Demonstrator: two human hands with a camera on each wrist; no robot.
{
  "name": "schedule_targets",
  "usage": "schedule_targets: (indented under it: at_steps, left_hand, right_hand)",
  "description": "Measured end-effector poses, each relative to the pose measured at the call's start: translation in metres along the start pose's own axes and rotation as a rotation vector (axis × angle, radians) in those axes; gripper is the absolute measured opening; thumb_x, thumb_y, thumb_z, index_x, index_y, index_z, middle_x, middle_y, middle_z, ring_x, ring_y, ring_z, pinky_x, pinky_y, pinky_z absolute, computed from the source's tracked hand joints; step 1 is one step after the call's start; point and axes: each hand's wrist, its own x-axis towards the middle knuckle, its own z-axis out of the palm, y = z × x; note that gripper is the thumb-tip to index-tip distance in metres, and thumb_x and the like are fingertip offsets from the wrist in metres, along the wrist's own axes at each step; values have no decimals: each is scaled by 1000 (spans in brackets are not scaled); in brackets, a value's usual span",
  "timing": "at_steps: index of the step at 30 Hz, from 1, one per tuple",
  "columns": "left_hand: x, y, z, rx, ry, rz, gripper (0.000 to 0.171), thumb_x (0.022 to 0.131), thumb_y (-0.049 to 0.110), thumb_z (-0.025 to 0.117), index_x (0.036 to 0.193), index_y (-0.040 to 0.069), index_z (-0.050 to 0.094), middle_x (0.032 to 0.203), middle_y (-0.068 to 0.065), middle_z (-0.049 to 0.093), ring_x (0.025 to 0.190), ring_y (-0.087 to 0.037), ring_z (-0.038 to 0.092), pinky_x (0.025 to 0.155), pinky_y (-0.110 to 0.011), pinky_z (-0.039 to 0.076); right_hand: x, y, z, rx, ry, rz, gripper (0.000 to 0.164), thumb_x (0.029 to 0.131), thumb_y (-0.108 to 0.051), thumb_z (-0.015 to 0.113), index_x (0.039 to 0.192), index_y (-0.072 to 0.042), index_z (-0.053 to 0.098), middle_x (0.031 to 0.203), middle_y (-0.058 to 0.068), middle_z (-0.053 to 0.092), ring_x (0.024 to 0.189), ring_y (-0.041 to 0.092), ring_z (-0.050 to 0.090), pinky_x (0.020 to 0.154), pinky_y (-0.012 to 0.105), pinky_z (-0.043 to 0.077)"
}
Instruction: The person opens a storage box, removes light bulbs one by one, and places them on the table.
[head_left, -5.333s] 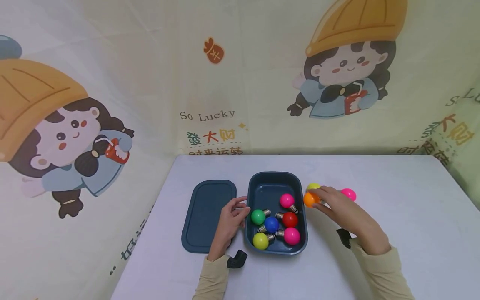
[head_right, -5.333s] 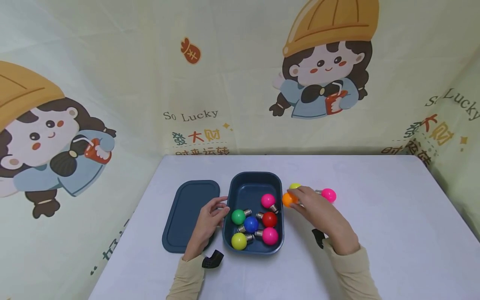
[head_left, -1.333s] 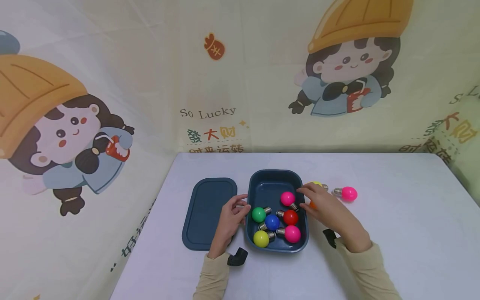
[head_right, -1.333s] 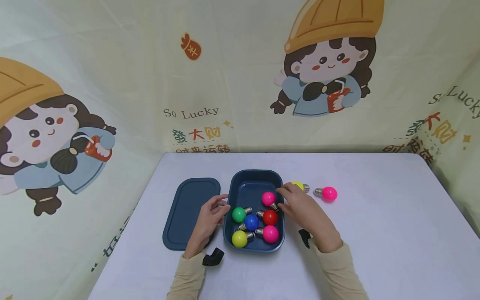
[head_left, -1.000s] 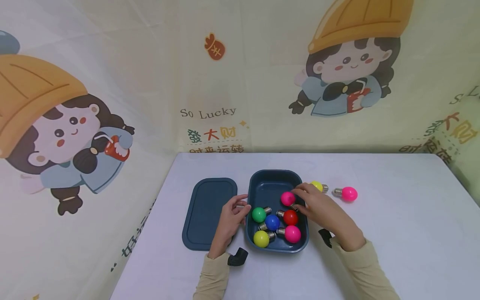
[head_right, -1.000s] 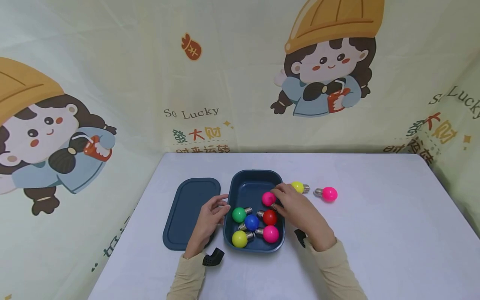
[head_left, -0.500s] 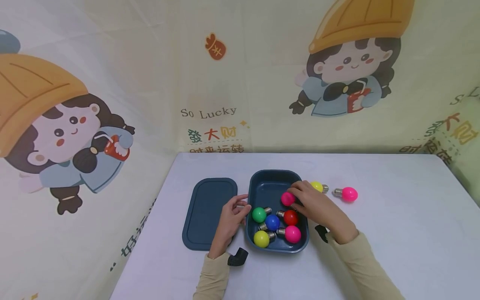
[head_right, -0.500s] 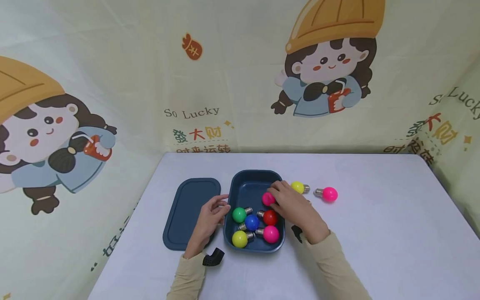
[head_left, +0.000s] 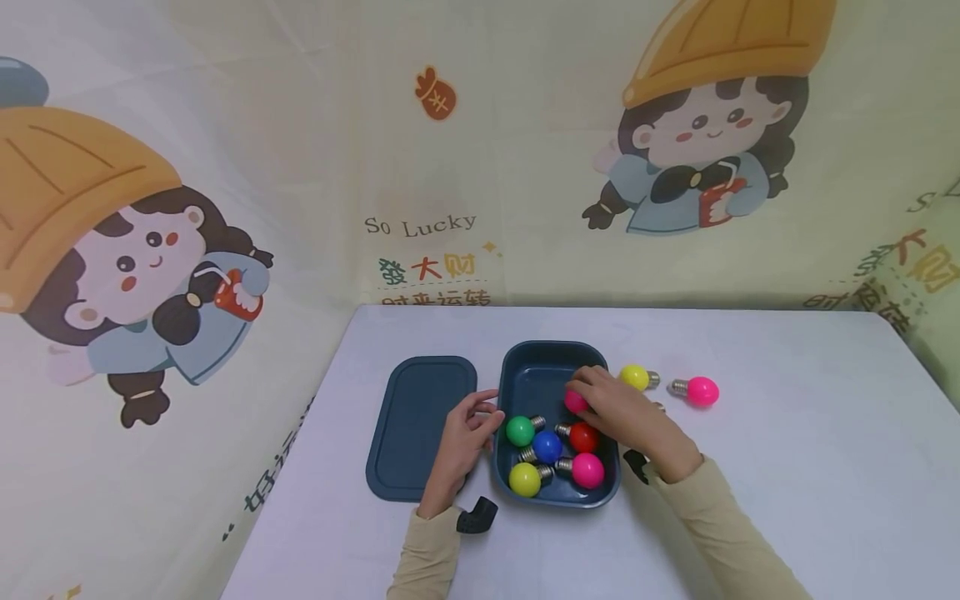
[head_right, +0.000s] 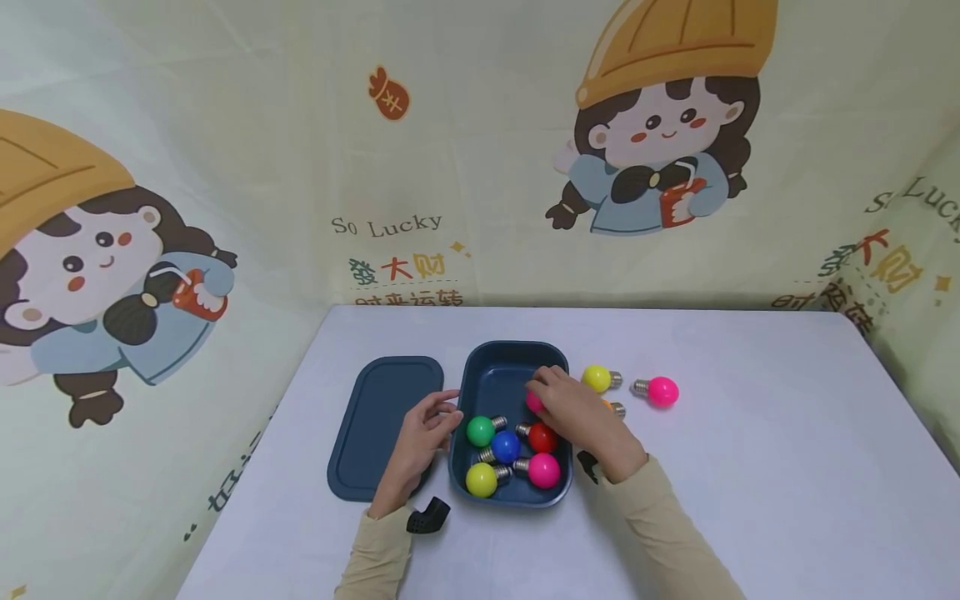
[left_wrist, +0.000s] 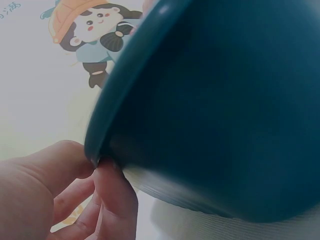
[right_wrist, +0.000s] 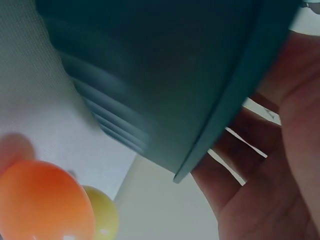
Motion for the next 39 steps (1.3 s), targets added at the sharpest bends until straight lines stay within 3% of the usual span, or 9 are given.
schedule_targets:
  at_steps: [5,23,39]
  left_hand:
    - [-10,24,1,-5,-23,-3,41,95,6,65,134,-4,56,108,-21,60,72,-14,56,56,-25,51]
    - [-11,26,4,0,-27,9,41,95,6,64,134,-4,55,108,-22,60,71,-15,56,56,-22,50]
    - [-12,24,3,11,-8,14,40,95,5,64,133,-4,56,107,-22,60,70,-16,55,56,-25,51]
  right_hand:
    - [1,1,2,-19,-13,-16,39,81,-8,81,117,-1,68,115,13,63,106,27,60,82,37,59]
    - [4,3,10,-62,23,-92,19,85,-6,76,104,-3,73,106,9,65,98,23,58,79,34,58]
    - [5,2,6,-25,31,-127,23,86,-7,76,108,-4,73,113,10,64,106,24,59,84,34,58]
